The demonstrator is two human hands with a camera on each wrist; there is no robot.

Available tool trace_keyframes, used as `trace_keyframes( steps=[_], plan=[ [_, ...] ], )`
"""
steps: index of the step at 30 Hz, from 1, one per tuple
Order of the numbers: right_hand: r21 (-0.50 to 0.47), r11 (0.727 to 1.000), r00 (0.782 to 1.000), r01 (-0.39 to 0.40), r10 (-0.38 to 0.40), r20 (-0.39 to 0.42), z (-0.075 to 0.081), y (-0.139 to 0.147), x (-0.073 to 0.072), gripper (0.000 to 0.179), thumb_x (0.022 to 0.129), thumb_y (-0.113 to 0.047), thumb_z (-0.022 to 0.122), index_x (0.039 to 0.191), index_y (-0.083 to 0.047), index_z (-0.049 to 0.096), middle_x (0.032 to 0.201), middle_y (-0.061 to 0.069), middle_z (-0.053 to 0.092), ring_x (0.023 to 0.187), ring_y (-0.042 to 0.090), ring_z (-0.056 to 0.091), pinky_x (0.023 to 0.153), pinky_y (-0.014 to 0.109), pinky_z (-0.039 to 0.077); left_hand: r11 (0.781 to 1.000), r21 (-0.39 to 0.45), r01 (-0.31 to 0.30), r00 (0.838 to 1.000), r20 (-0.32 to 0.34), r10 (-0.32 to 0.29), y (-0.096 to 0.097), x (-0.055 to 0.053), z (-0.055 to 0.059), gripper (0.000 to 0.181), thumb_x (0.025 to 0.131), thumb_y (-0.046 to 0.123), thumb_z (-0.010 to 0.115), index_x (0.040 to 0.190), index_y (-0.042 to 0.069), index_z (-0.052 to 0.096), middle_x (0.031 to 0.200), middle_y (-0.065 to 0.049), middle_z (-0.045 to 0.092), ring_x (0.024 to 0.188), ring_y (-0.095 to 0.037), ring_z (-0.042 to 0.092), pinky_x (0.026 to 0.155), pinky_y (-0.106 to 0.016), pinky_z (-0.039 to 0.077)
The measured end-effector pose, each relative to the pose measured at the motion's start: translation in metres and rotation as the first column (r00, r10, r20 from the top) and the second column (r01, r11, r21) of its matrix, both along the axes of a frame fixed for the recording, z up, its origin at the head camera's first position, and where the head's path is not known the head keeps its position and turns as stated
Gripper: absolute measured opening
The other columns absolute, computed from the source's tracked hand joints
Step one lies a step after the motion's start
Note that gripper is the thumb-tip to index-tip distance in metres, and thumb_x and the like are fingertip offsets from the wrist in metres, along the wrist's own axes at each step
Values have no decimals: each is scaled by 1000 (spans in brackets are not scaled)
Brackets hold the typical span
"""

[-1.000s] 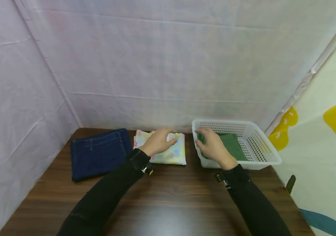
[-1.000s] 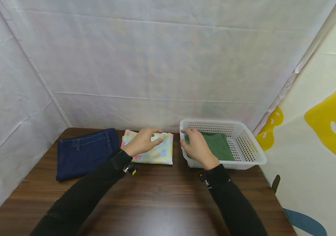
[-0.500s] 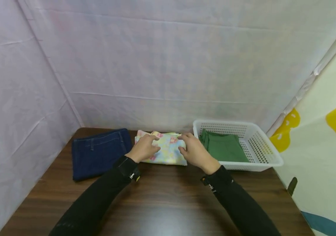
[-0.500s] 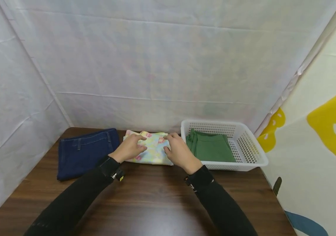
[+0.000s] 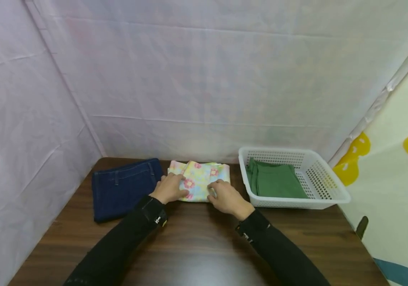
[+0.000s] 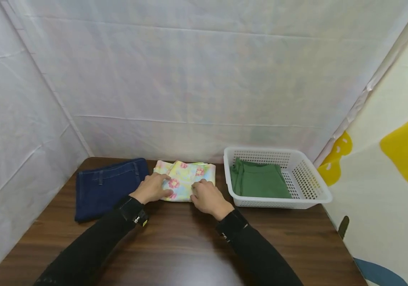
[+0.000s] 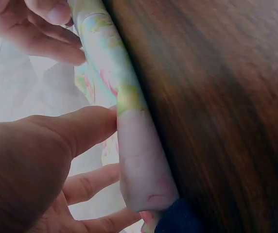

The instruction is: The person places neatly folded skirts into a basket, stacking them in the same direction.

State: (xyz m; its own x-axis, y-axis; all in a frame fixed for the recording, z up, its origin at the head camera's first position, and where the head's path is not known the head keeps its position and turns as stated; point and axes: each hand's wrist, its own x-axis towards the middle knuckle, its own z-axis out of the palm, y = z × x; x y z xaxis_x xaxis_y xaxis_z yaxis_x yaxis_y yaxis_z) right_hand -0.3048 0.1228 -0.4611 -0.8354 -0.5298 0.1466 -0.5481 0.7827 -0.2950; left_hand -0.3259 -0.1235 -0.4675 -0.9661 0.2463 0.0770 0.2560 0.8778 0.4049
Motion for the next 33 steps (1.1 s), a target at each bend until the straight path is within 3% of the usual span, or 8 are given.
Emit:
trace_keyframes(
  steps=[6,13,18,24,33],
  plan=[
    [47,999,1000,11,-12,18,-8,2,-1,36,101,-31,64,129,-10,65,115,8,61,97,25,61,73,40,53,999,-45,11,1000,-23,-12,1,2,-2,60,86,41,78,136,11,61,127,-18,56,110,-42,50,90,-56,44],
    [41,999,1000,14,-14,-10,-8,9,-1,28,103,-32,60,120,-12,69,109,6,60,94,23,60,74,38,53,996,-84,20,999,-40,-24,8,8,0,62,86,44,79,136,14,61,125,-18,57,107,-41,50,90,-53,45],
    [1,1000,999,-27,27,20,-10,12,5,22,104,-29,60,114,-12,70,104,3,60,87,20,59,72,36,52,992,-123,16,999,-42,-22,7,15,-3,72,83,48,81,137,6,58,121,-20,57,103,-39,51,89,-53,46],
    [5,998,998,-70,70,-7,-16,15,16,19,103,-26,61,112,-12,70,103,3,60,87,19,58,69,33,51,988,-155,16,999,-40,-22,7,29,-5,74,83,51,81,131,-1,59,114,-19,56,97,-37,52,84,-49,48],
    [-8,997,995,-80,80,-58,-16,28,36,18,102,-27,63,110,-13,71,101,2,61,87,18,57,66,30,50,992,-121,35,997,-66,-43,13,53,-9,88,83,53,80,145,-2,49,117,-19,56,104,-37,52,87,-48,48]
  ],
)
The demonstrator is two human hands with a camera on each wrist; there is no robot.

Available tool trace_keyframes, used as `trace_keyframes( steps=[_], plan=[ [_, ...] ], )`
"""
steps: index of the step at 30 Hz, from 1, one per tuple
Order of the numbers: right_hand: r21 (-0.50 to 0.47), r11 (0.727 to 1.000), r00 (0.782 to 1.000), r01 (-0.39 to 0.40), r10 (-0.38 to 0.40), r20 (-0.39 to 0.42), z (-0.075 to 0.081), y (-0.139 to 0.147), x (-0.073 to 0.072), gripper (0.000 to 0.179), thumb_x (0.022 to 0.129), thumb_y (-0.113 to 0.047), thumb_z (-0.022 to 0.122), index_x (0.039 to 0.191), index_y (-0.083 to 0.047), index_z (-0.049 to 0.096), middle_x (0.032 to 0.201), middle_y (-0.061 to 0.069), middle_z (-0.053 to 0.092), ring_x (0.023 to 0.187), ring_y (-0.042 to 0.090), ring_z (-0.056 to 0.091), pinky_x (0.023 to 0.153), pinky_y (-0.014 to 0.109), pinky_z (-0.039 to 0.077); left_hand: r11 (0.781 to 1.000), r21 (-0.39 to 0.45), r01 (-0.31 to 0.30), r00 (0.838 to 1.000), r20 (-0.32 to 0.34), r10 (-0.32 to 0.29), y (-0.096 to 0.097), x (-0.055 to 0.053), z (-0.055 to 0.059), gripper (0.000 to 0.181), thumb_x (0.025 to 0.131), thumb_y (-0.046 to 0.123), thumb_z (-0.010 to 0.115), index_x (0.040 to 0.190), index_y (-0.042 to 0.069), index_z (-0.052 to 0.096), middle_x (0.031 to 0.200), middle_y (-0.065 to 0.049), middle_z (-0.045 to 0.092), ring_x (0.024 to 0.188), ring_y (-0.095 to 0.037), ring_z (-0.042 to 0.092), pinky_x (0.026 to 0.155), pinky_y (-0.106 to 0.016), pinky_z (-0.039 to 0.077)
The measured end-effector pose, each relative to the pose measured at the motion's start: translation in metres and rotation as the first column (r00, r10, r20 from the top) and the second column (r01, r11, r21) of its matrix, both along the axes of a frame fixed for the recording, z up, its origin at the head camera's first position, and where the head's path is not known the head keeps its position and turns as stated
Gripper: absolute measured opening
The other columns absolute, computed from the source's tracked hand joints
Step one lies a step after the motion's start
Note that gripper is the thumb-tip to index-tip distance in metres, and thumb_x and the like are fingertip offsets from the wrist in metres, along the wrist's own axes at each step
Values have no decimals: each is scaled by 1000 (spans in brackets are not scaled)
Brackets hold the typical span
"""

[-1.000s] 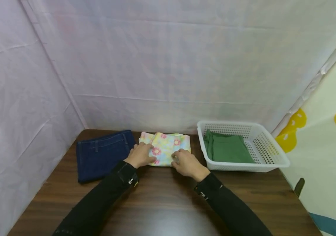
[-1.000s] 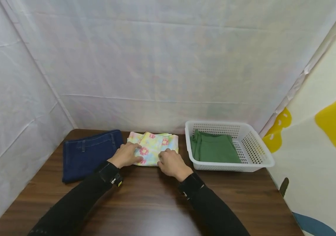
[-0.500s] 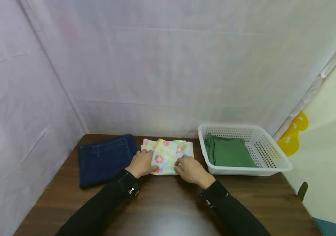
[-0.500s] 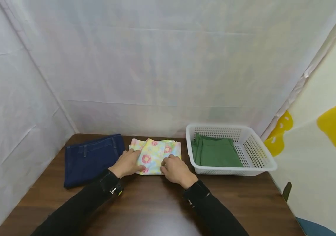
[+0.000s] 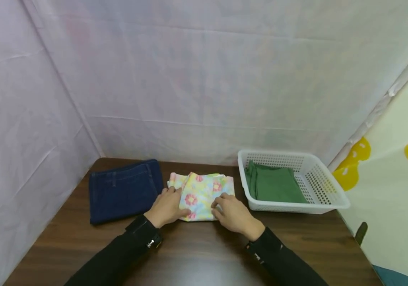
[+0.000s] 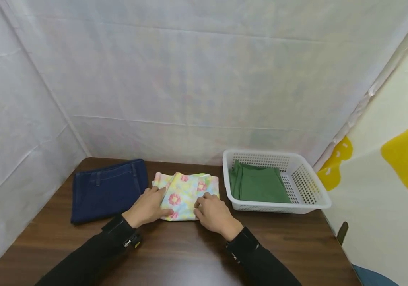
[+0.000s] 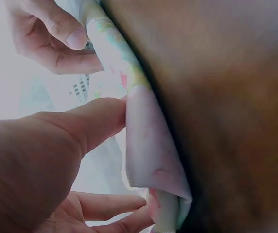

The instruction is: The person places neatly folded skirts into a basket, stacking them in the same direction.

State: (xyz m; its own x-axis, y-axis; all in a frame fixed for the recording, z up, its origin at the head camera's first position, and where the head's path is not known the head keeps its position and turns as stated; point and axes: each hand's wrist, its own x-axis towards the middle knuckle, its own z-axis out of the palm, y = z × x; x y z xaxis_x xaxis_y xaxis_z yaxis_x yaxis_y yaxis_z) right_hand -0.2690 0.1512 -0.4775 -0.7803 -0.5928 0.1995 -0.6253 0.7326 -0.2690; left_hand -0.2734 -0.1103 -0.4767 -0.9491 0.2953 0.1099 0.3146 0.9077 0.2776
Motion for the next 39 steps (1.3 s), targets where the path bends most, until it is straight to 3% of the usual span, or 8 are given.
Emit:
trace_keyframes(
  steps=[8,18,25,30,32,35,37,39],
  plan=[
    [-29,999,1000,-26,26,17,0,9,24,16,101,-27,65,109,-15,71,104,0,62,90,18,58,66,29,51,997,56,45,999,9,-46,-2,29,-1,93,84,52,80,149,-3,43,128,-22,56,108,-35,53,90,-47,48],
    [-41,998,995,-52,56,87,4,24,53,15,100,-30,66,108,-19,72,105,-4,62,91,15,60,66,27,52,976,165,140,990,-24,-138,-1,57,-3,86,83,40,84,148,-2,45,127,-16,58,109,-29,54,89,-42,48],
    [-65,995,985,-71,80,150,6,30,72,14,100,-32,66,107,-22,72,106,-8,61,96,15,61,72,32,53,977,181,117,993,-12,-116,-6,79,-2,82,82,38,85,147,4,48,136,-17,55,121,-32,53,96,-46,47],
    [-98,993,987,-68,81,136,4,35,81,18,100,-33,66,112,-21,71,106,-9,62,96,15,61,74,33,53,968,231,102,994,7,-106,-9,86,-3,78,82,35,86,145,6,51,140,-15,55,127,-34,51,99,-49,46],
    [-125,992,991,-35,51,124,5,38,82,23,100,-32,67,117,-17,69,109,-5,62,97,15,61,78,33,54,959,263,110,994,-8,-112,-9,86,-2,76,81,31,87,144,5,52,137,-12,58,123,-30,55,98,-47,47],
    [-162,984,992,75,-57,117,5,43,81,36,96,-29,72,126,-10,63,111,3,59,96,15,62,78,31,54,950,297,99,995,-13,-100,-9,86,-1,73,79,26,88,141,3,55,116,-6,68,105,-22,62,86,-41,52],
    [-164,969,978,185,-166,122,5,46,80,47,94,-29,75,130,-5,59,112,8,55,87,15,60,70,29,52,947,314,76,997,3,-81,-10,86,-2,72,79,23,88,140,2,55,99,-1,68,91,-18,61,76,-38,52],
    [-147,945,950,293,-271,155,5,50,78,58,92,-30,76,135,0,53,114,14,52,79,16,57,64,31,50,945,321,55,998,18,-63,-11,87,-2,70,79,21,87,138,1,55,84,5,62,79,-14,56,68,-35,49]
  ],
)
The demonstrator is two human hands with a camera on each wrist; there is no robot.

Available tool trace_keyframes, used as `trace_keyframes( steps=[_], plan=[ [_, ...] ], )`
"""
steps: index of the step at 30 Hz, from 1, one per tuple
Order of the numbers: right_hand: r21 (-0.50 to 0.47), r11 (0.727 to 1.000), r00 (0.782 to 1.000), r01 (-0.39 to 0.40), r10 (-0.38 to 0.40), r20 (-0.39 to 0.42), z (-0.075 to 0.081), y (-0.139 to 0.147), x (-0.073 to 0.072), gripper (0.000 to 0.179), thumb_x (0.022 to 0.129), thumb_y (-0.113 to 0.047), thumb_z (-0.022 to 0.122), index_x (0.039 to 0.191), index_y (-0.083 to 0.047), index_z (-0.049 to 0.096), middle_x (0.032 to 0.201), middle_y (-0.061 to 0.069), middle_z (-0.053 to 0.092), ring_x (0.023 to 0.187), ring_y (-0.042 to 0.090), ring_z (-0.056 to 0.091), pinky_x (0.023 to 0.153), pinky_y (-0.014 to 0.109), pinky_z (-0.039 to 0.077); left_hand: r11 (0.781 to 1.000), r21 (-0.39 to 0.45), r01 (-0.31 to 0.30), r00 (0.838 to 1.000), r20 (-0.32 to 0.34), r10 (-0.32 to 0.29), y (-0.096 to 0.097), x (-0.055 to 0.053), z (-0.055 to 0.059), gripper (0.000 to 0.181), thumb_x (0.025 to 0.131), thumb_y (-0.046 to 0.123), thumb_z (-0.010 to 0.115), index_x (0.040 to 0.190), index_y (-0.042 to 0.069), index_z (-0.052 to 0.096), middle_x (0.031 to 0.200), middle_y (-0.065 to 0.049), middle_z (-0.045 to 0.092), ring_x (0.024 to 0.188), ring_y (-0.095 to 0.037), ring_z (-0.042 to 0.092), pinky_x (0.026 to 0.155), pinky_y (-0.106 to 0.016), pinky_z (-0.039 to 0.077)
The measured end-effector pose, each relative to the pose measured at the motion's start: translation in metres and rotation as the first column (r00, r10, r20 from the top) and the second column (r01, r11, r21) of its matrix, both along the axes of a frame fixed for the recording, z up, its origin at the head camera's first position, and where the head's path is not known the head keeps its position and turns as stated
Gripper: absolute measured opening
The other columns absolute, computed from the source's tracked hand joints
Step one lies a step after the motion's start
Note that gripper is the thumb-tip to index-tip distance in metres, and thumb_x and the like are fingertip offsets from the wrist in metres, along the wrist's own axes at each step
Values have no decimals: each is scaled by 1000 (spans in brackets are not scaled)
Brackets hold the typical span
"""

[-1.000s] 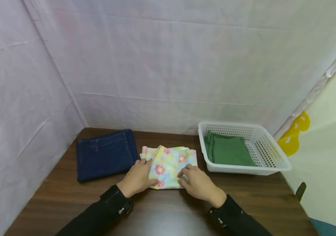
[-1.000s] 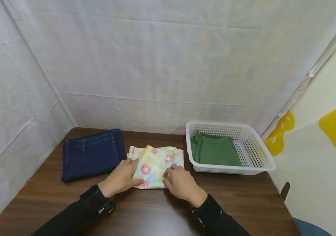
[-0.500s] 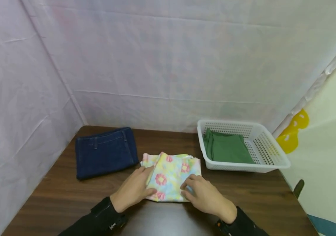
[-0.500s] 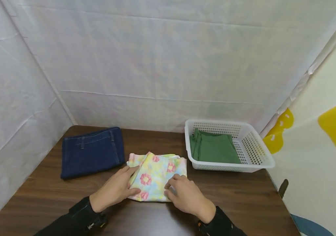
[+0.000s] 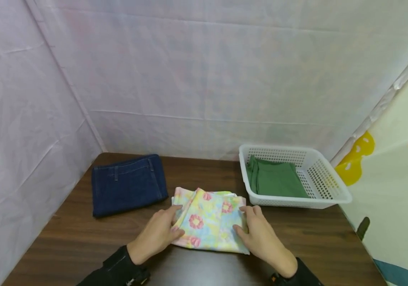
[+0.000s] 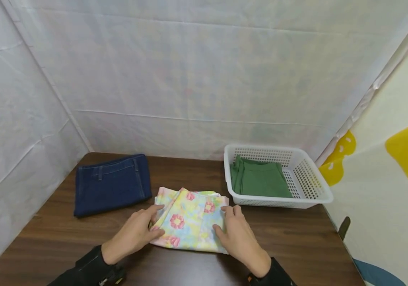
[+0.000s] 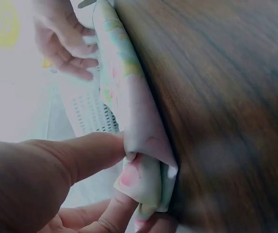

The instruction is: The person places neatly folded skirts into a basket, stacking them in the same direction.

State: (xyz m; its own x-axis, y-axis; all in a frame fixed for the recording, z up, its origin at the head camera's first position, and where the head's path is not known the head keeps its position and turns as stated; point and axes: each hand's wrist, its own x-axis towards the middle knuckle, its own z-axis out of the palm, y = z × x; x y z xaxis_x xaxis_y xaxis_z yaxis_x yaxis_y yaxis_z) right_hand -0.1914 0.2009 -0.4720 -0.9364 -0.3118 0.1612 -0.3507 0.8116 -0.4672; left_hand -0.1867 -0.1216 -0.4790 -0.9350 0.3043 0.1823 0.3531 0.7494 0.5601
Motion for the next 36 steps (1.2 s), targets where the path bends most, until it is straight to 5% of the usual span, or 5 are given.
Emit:
trace_keyframes(
  steps=[6,15,21,24,36],
  plan=[
    [40,997,993,69,-73,91,-3,5,-11,65,93,-24,74,140,11,47,113,19,57,86,24,57,67,36,49,999,48,8,998,67,-11,-5,0,-1,67,82,19,84,140,5,54,71,11,56,64,-9,52,65,-32,47],
    [-105,994,978,-37,14,-209,-15,-5,-26,46,89,3,70,133,4,59,85,-1,54,69,12,46,59,27,42,997,63,47,988,144,-56,-10,3,1,65,83,17,78,141,7,51,80,5,59,60,-11,53,56,-27,44],
    [-67,996,998,65,-66,-18,-14,-5,-24,61,92,-27,75,143,-1,52,118,22,52,103,35,50,80,47,46,995,21,-99,992,81,97,-7,7,6,75,85,36,82,144,4,49,110,-11,53,85,-16,51,74,-35,47],
    [-60,995,993,76,-70,95,-10,-3,-21,77,92,-42,74,150,-4,42,111,19,49,106,35,45,80,47,43,988,20,-151,981,123,147,-4,7,8,84,85,45,80,148,3,44,117,-14,53,91,-18,53,77,-38,49],
    [-160,987,985,-19,46,169,-7,-13,-27,98,83,-41,83,157,-5,29,149,22,44,133,46,40,103,60,38,983,176,-60,962,274,10,10,-8,8,109,82,46,83,162,10,17,140,-18,48,119,-29,50,93,-50,46]
  ],
)
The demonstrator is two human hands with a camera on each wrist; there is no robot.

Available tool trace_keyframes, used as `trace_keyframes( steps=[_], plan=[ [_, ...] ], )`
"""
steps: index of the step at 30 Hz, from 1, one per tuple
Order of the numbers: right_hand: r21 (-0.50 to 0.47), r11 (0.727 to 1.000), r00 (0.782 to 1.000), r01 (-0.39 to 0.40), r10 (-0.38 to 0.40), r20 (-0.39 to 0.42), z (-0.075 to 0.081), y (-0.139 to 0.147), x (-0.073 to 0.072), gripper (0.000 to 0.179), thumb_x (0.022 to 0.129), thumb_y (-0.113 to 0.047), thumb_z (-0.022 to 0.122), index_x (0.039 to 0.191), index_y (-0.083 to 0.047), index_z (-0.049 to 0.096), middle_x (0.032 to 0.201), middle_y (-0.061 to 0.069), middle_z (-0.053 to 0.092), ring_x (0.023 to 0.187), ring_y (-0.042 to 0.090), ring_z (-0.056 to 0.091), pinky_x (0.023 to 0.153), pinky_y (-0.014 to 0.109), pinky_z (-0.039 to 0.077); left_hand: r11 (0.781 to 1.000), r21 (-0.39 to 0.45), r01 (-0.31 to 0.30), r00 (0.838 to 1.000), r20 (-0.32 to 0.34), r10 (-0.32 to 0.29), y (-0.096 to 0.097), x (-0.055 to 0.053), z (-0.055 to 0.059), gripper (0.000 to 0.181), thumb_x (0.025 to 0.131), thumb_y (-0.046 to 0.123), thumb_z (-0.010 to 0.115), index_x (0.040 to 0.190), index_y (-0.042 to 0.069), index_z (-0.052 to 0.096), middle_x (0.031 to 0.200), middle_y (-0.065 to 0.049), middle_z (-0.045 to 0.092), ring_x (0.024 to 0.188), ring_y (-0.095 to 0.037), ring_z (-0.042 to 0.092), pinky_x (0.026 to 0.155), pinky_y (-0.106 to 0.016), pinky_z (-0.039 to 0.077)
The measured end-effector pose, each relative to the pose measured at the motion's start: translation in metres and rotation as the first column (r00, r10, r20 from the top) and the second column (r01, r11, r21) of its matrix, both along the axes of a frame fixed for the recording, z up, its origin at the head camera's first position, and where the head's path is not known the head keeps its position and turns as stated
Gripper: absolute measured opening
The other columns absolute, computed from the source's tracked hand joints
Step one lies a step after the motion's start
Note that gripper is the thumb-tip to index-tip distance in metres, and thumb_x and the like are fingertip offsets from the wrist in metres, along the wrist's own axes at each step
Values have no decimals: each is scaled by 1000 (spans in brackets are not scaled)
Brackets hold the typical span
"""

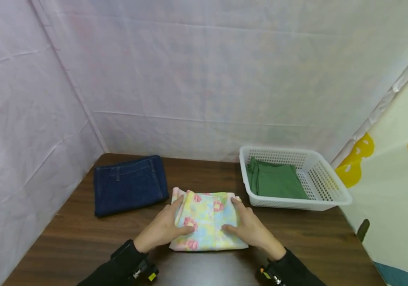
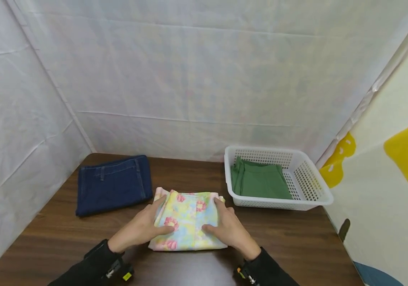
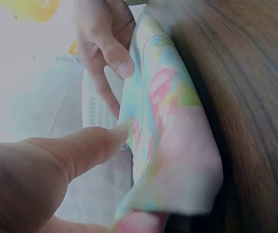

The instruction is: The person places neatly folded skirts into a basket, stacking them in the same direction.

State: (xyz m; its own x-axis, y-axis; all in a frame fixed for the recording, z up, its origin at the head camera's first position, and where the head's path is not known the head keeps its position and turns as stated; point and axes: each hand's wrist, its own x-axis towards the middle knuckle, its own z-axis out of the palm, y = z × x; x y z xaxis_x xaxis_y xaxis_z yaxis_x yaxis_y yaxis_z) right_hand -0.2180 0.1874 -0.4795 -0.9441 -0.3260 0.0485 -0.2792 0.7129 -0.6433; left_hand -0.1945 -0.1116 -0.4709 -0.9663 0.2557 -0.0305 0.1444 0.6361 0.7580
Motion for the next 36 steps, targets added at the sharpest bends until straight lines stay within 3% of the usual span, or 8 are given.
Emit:
trace_keyframes(
  steps=[5,9,13,16,19,27,31,36],
  plan=[
    [-82,995,998,-52,55,38,-1,-4,-2,95,85,-30,83,159,-13,27,154,18,39,141,42,32,110,62,28,995,62,74,997,12,-75,2,-7,-3,101,86,39,82,162,18,19,157,-17,34,135,-35,41,103,-56,39],
    [-214,971,986,-108,132,103,-2,-8,-5,90,87,-21,81,160,-17,28,159,7,33,146,32,23,114,59,20,983,124,134,990,22,-138,2,-12,-4,94,88,31,80,162,22,21,159,-13,31,139,-34,37,105,-56,38],
    [-305,941,966,-146,202,159,-4,-9,-6,78,88,-17,79,155,-20,39,155,5,39,144,32,28,112,63,21,964,190,187,981,19,-194,0,-15,-7,86,91,21,78,160,20,27,158,-13,33,137,-31,39,103,-51,40],
    [-308,938,963,-157,215,165,-4,-9,-7,67,89,-14,76,149,-21,47,150,2,47,142,32,31,110,65,22,948,239,211,973,38,-226,-2,-16,-9,79,93,15,75,159,18,31,154,-15,37,129,-28,47,98,-45,46],
    [-291,939,966,-184,227,123,-4,-10,-7,62,90,-9,74,147,-17,49,147,2,50,142,29,31,111,65,21,941,258,221,970,47,-240,-3,-17,-10,75,94,11,73,157,15,34,153,-17,38,126,-29,50,95,-43,49],
    [-201,948,969,-248,242,-54,-1,-12,-7,63,89,-2,73,146,-12,49,147,2,51,139,22,39,112,53,30,948,229,218,975,-14,-221,-4,-17,-7,68,93,7,72,153,10,41,157,-13,36,143,-35,29,107,-55,36],
    [-139,954,955,-267,242,-172,3,-13,-9,65,88,-2,74,146,-11,48,146,1,52,137,18,42,111,47,34,952,231,201,979,-26,-200,-5,-17,-3,66,93,8,73,152,11,43,156,-9,38,143,-33,28,109,-58,32],
    [-122,954,941,-274,240,-239,12,-13,-10,65,90,-3,74,148,-14,47,146,-1,52,138,13,40,112,42,33,957,237,165,986,-36,-162,-5,-15,3,63,93,9,72,150,13,46,150,-9,45,132,-29,41,101,-49,40]
  ],
)
